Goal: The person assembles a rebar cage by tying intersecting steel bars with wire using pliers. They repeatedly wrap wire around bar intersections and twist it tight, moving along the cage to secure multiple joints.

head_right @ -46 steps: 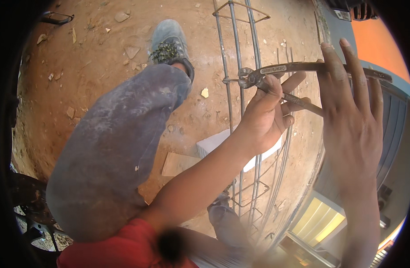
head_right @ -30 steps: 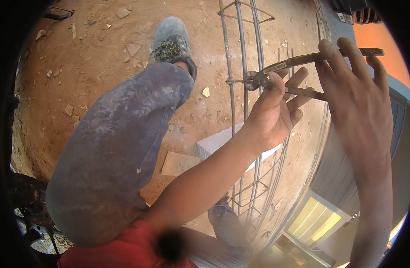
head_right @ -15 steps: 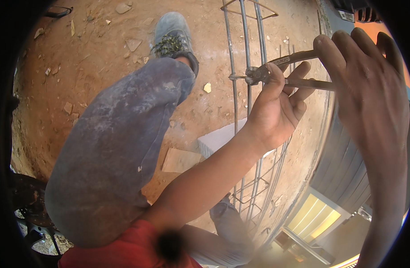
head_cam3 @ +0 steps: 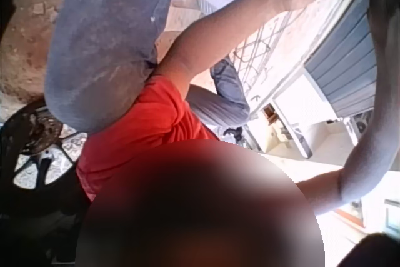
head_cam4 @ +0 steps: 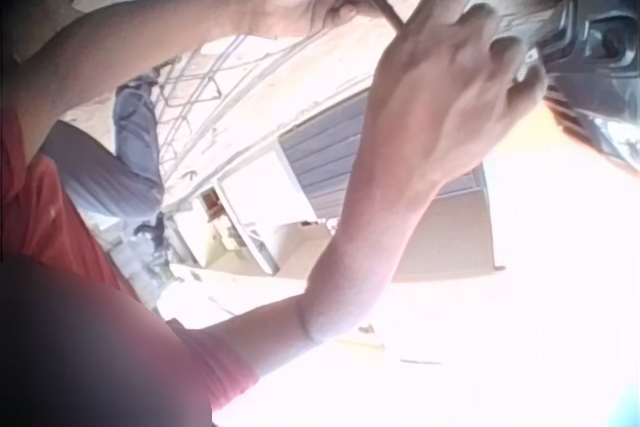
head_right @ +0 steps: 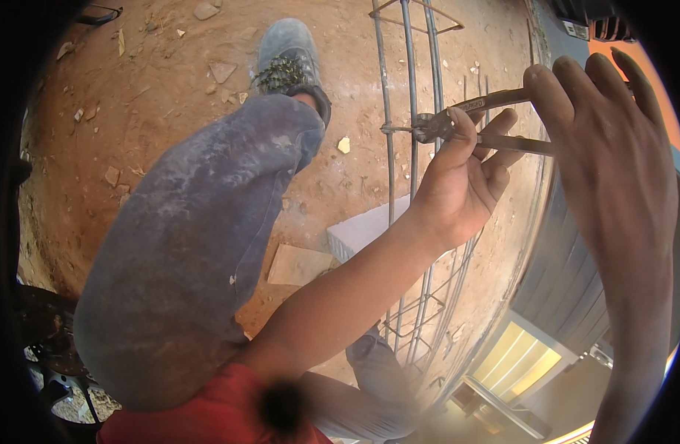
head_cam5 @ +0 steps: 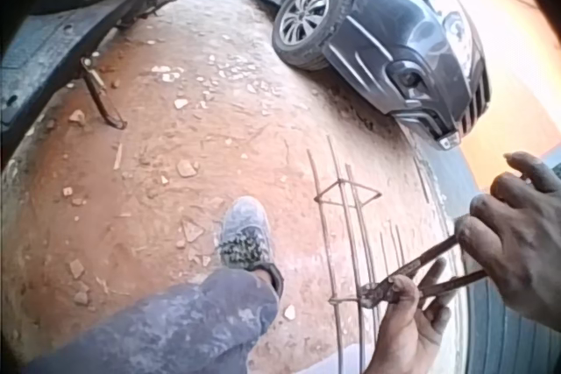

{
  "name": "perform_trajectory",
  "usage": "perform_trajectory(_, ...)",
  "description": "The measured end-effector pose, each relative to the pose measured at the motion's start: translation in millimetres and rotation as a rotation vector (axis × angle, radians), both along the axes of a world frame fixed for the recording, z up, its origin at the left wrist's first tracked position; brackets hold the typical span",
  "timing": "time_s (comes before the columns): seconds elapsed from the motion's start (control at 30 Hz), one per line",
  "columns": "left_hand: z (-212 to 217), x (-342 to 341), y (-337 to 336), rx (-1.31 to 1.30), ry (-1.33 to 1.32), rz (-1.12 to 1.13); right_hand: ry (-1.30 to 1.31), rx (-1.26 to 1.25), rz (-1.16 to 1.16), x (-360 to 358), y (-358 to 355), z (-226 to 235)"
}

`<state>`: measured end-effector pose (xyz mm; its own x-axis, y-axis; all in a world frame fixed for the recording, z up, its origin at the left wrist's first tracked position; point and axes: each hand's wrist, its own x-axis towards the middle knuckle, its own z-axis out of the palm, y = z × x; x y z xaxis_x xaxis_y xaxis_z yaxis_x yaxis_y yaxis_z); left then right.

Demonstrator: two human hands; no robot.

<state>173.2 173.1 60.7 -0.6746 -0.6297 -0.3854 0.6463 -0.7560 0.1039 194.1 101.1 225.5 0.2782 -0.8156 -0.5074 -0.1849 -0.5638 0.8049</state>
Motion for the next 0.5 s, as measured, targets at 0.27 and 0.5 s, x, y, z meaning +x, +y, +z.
perform_trajectory(0.27, 1.2, 3.8, 2.2, 0.017, 0.009, 0.000, -0.028, 0.029, -0.178, 11.3, 0.1, -1.7)
perform_trajectory(0.5, -1.0, 15.0, 10.9, 0.022, 0.001, -0.008, -0.069, 0.087, -0.399, 28.9, -7.7, -2.2)
